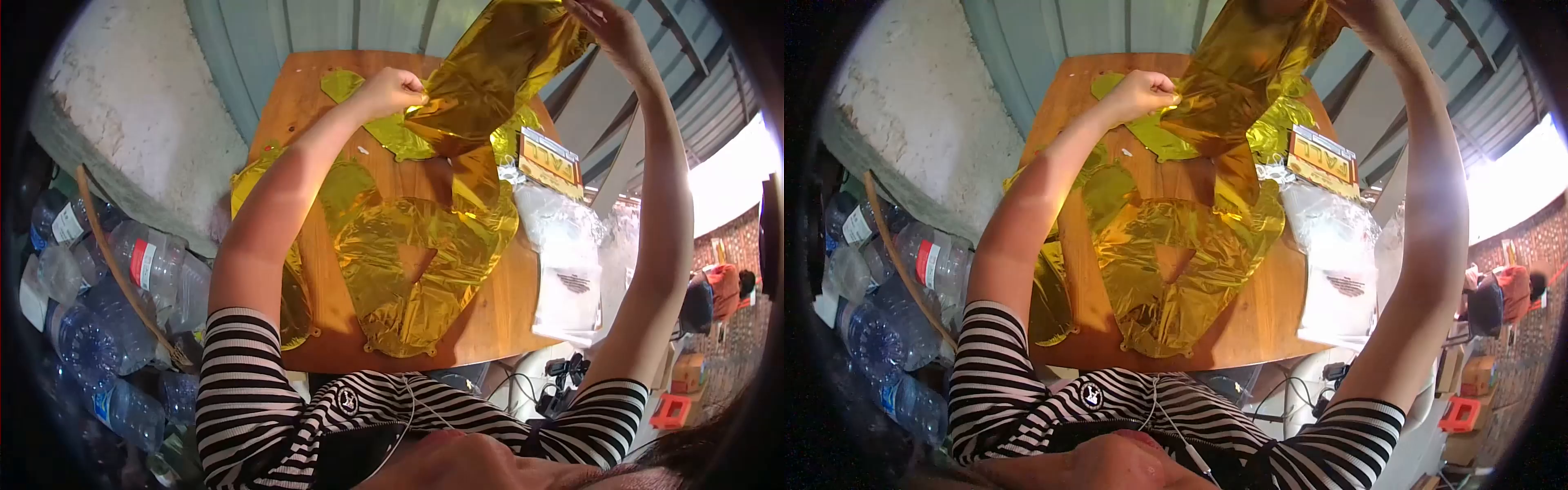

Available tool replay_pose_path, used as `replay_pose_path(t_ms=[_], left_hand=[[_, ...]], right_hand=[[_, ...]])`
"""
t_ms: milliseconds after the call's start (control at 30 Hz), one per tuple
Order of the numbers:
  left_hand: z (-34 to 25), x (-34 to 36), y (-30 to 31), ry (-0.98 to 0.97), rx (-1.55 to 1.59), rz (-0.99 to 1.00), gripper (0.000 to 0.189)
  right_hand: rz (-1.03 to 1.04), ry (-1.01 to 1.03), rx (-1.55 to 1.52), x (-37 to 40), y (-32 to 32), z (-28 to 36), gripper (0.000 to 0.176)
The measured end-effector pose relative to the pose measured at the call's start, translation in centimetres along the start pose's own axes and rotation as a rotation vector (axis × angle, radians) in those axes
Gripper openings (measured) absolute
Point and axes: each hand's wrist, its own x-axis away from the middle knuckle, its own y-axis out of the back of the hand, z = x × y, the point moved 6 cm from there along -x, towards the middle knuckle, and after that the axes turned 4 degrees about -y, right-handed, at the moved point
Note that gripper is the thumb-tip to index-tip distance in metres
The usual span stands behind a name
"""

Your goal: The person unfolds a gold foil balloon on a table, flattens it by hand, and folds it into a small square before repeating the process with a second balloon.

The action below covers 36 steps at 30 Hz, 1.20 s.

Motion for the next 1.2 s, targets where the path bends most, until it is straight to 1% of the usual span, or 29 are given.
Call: replay_pose_path(t_ms=[33, 67, 100, 167, 233, 300, 367, 400, 433, 467, 500, 533, 567, 600, 633, 667, 700, 733, 767, 800, 833, 867, 900, 933, 967, 1033, 1100, 1167, 1200], left_hand=[[-0.6, -0.1, -0.4, 0.000, 0.002, 0.009, 0.025], [-0.9, -0.2, -0.3, 0.065, 0.040, -0.026, 0.023], [-1.0, -0.3, -0.3, 0.131, 0.078, -0.062, 0.022], [-1.5, -0.8, -0.3, 0.122, 0.072, -0.112, 0.018], [-1.4, -2.2, 0.0, 0.003, 0.068, -0.116, 0.017], [-1.3, -3.9, 0.2, 0.005, -0.019, -0.142, 0.015], [-4.4, -5.7, 0.4, -0.147, -0.540, -0.125, 0.020], [-4.5, -7.6, 0.5, -0.143, -0.533, -0.116, 0.020], [-4.4, -10.1, 1.0, -0.187, -0.507, -0.186, 0.021], [-4.5, -11.3, 1.1, -0.227, -0.478, -0.256, 0.023], [-5.5, -11.3, 1.0, -0.215, -0.470, -0.245, 0.023], [-8.6, -10.2, 1.7, -0.318, -0.455, -0.329, 0.020], [-10.5, -9.1, 2.1, -0.424, -0.442, -0.415, 0.017], [-10.4, -8.4, 1.8, -0.416, -0.440, -0.407, 0.017], [-9.5, -7.9, 1.5, -0.377, 0.005, -0.269, 0.015], [-8.8, -7.3, 0.8, -0.323, 0.448, -0.125, 0.012], [-8.4, -5.9, 0.3, -0.312, 0.454, -0.122, 0.012], [-8.6, -3.9, 0.0, -0.484, 0.108, -0.202, 0.011], [-8.2, -1.8, -0.9, -0.640, -0.245, -0.272, 0.009], [-5.4, -1.3, -1.8, -0.625, -0.239, -0.223, 0.010], [-3.2, -0.5, -2.6, -0.606, -0.235, -0.214, 0.010], [-1.3, 0.4, -4.0, -0.604, -0.314, -0.106, 0.013], [0.2, 1.5, -5.0, -0.604, -0.393, 0.001, 0.017], [0.6, 4.1, -5.5, -0.584, -0.557, -0.045, 0.035], [1.5, 5.7, -6.2, -0.572, -0.557, -0.042, 0.035], [3.5, 8.1, -7.7, -0.447, -0.706, 0.050, 0.042], [0.6, 11.7, -8.4, -0.415, -0.802, 0.097, 0.044], [-1.0, 15.2, -9.8, -0.282, -0.838, 0.288, 0.046], [-1.5, 17.0, -10.3, -0.275, -0.835, 0.291, 0.046]], right_hand=[[-0.018, 0.004, -0.021, 0.1, 0.2, -0.8, 0.020], [-0.012, 0.059, -0.189, 0.4, 0.2, -1.3, 0.021], [-0.012, 0.052, -0.190, 0.9, 0.6, -2.2, 0.021], [-0.114, 0.049, -0.161, 2.4, 1.3, 0.2, 0.022], [-0.104, -0.006, -0.083, 2.1, 2.0, -2.0, 0.023], [-0.094, -0.064, -0.001, 1.9, 3.3, -4.9, 0.025], [-0.091, -0.012, 0.137, 1.7, 5.1, -6.3, 0.028], [-0.161, -0.001, 0.029, 1.8, 6.3, -7.1, 0.023], [-0.162, 0.047, 0.016, 3.4, 6.5, -2.8, 0.016], [-0.415, 0.357, 0.212, 4.0, 8.0, -1.0, 0.015], [-0.409, 0.349, 0.272, 4.1, 9.2, -0.5, 0.016], [-0.402, 0.311, 0.254, 5.9, 9.3, 2.1, 0.017], [-0.484, 0.439, 0.388, 8.3, 9.3, 5.3, 0.018], [-0.501, 0.505, 0.599, 10.9, 9.0, 8.2, 0.018], [-0.516, 0.572, 0.812, 12.8, 8.6, 10.0, 0.018], [-0.315, 0.478, 0.393, 13.7, 8.0, 7.9, 0.021], [-0.289, 0.585, 0.520, 17.4, 5.2, 10.0, 0.024], [-0.209, 0.138, 0.588, 21.4, 5.5, 9.0, 0.025], [0.006, 0.041, 0.208, 23.3, 0.9, 10.6, 0.031], [0.071, 0.132, 0.582, 25.0, -3.3, 14.5, 0.034], [0.449, -0.038, 0.576, 26.7, -7.0, 13.6, 0.036], [0.253, 0.372, 0.440, 29.8, -9.7, 14.6, 0.034], [0.095, 0.468, 0.416, 31.7, -12.6, 15.3, 0.034], [0.103, 0.490, 0.426, 33.3, -15.6, 15.5, 0.033], [0.111, 0.511, 0.437, 34.9, -18.0, 15.7, 0.032], [0.166, 0.430, 0.312, 37.7, -21.7, 15.5, 0.043], [0.201, 0.395, 0.281, 39.7, -23.8, 15.5, 0.042], [0.236, 0.355, 0.252, 40.3, -24.4, 15.7, 0.041], [0.236, 0.354, 0.256, 40.5, -24.3, 15.9, 0.040]])
